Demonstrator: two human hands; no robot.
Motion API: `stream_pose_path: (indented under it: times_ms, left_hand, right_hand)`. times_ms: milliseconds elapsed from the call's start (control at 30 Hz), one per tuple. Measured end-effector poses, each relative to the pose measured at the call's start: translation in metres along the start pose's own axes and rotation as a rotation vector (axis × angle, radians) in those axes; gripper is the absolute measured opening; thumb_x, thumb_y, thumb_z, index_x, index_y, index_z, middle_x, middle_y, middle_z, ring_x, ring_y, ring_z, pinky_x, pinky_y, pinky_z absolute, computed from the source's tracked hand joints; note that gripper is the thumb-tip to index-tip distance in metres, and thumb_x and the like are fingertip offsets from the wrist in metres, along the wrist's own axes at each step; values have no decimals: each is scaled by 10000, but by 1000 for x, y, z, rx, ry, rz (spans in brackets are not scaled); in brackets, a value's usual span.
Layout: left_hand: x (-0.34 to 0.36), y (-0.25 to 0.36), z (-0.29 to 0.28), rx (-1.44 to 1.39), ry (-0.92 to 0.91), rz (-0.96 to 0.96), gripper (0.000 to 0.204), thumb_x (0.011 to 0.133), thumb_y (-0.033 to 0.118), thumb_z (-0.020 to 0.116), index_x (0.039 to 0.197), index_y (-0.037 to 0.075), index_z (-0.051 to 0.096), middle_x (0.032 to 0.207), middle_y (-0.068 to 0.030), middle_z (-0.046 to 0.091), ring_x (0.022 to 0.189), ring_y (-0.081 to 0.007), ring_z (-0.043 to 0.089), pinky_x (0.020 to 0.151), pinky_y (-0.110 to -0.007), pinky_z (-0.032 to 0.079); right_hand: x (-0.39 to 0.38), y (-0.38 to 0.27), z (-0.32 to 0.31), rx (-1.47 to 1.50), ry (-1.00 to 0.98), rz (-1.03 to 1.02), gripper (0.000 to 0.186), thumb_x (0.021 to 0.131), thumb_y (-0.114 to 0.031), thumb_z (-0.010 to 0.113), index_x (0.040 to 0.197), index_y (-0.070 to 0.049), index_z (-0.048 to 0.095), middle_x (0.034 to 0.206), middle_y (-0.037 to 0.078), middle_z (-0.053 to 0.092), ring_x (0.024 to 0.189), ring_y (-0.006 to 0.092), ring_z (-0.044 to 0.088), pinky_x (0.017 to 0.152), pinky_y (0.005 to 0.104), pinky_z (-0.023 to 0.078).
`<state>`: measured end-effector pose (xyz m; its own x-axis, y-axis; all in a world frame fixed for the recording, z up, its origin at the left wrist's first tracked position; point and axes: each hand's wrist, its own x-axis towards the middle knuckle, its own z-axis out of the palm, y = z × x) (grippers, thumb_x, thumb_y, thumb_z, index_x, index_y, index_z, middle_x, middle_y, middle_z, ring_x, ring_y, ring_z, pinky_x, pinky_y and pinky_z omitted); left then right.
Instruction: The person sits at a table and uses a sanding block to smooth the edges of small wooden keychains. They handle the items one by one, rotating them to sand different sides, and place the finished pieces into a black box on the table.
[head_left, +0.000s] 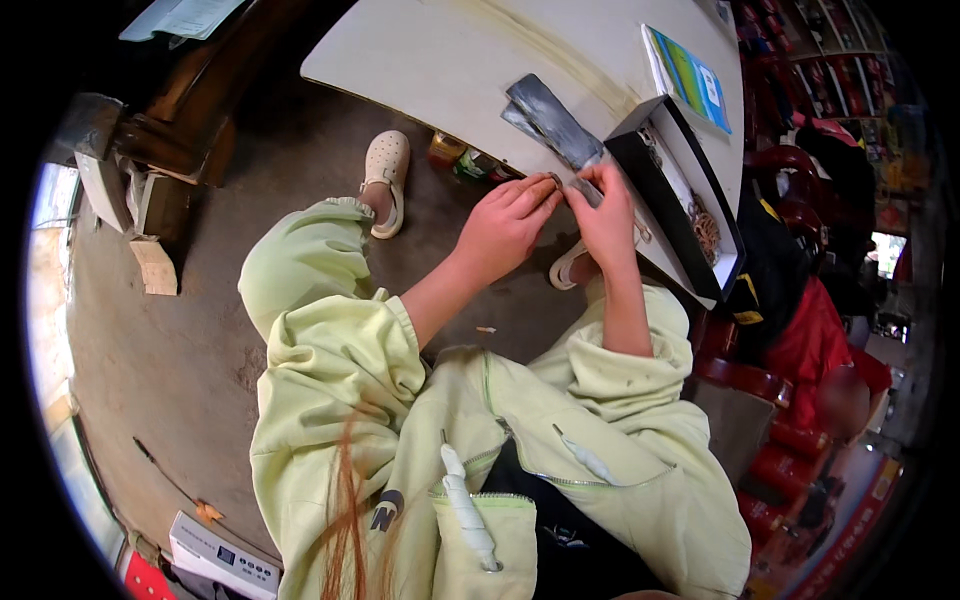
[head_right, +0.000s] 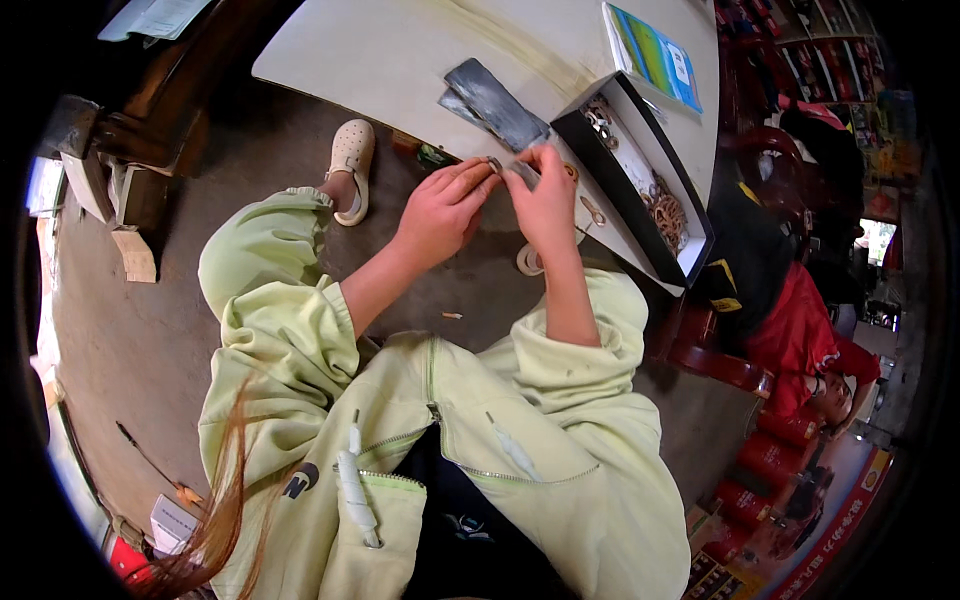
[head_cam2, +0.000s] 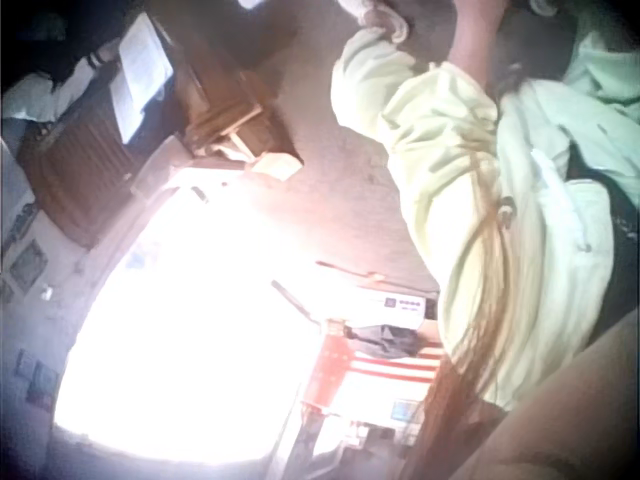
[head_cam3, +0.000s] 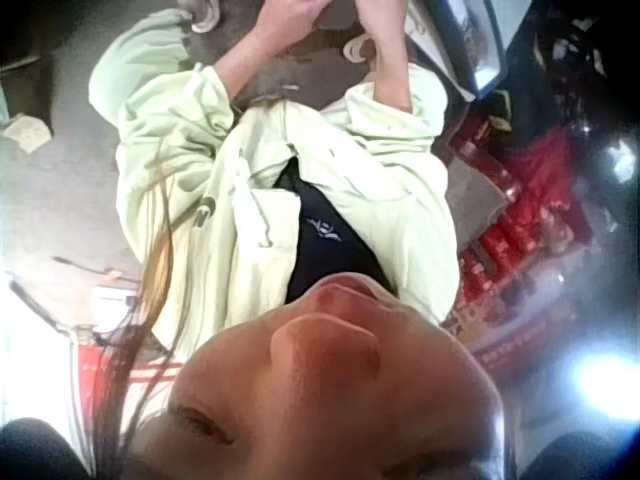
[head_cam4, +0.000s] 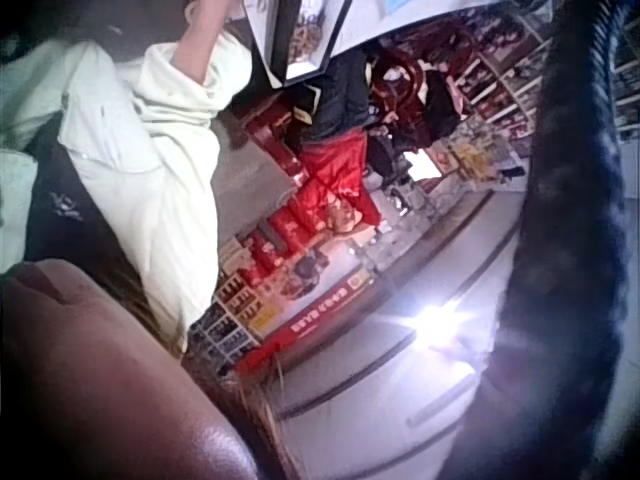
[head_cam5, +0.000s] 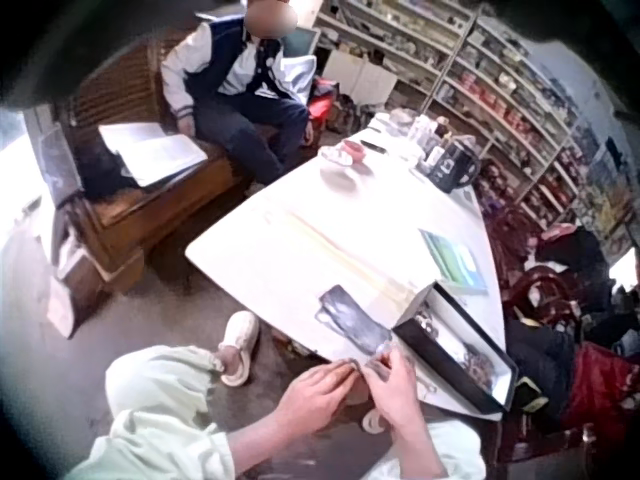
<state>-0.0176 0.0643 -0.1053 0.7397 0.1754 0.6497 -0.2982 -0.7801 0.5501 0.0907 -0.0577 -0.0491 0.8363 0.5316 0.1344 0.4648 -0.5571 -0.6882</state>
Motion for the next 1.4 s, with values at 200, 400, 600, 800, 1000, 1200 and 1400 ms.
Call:
stream_pose_path:
  times_ms: [200, 400, 600, 800, 1000, 1200, 1400]
  left_hand:
    - [0, -1, 0, 12, 17, 0, 508, 665, 8, 648, 1171, 27, 608, 1216, -94, 578, 1173, -253, 552, 965, -382, 465]
    - [0, -1, 0, 1, 0, 9, 509, 659, 4, 644, 1166, 24, 610, 1221, -100, 576, 1171, -253, 554, 964, -379, 470]
    - [-1, -3, -1, -13, -5, -4, 515, 649, 9, 649, 1163, 23, 610, 1218, -98, 578, 1178, -259, 548, 978, -387, 459]
    - [-2, -2, 2, 3, 12, 5, 507, 655, 16, 655, 1160, 25, 616, 1211, -98, 581, 1177, -257, 547, 981, -384, 458]
    - [-2, 1, 1, -32, -22, -10, 507, 658, 13, 645, 1164, 21, 616, 1205, -103, 586, 1167, -260, 556, 968, -381, 468]
    - [1, -2, 2, -8, 17, -1, 513, 653, 5, 648, 1165, 14, 612, 1209, -106, 587, 1169, -270, 555, 960, -385, 468]
    - [0, -1, 1, 9, 7, -4, 520, 656, 7, 649, 1175, 23, 610, 1228, -104, 577, 1173, -266, 551, 967, -388, 464]
  right_hand:
    - [6, -11, 6, 6, 40, 13, 224, 785, -87, 697, 935, -3, 553, 872, 127, 635, 818, 265, 629, 762, 353, 486]
    - [-6, -1, 0, -6, 25, 42, 233, 783, -64, 694, 948, 8, 544, 879, 138, 635, 820, 257, 632, 765, 347, 489]
    - [-3, -6, 2, -3, 20, 43, 247, 781, -62, 701, 955, 13, 542, 894, 141, 636, 850, 253, 632, 777, 352, 489]
    - [16, -17, 14, -42, 72, -30, 247, 780, -84, 700, 951, 2, 543, 896, 151, 633, 843, 309, 622, 780, 385, 480]
    - [-3, -1, 6, -9, 59, 28, 227, 782, -75, 688, 942, -1, 545, 883, 148, 628, 834, 302, 618, 777, 377, 480]
    - [5, -3, 9, -9, 69, -11, 231, 786, -69, 687, 950, 3, 541, 886, 148, 630, 836, 303, 617, 782, 369, 478]
    - [10, -13, 13, -21, 77, 24, 245, 788, -88, 695, 953, 1, 537, 882, 151, 632, 844, 315, 624, 782, 386, 480]
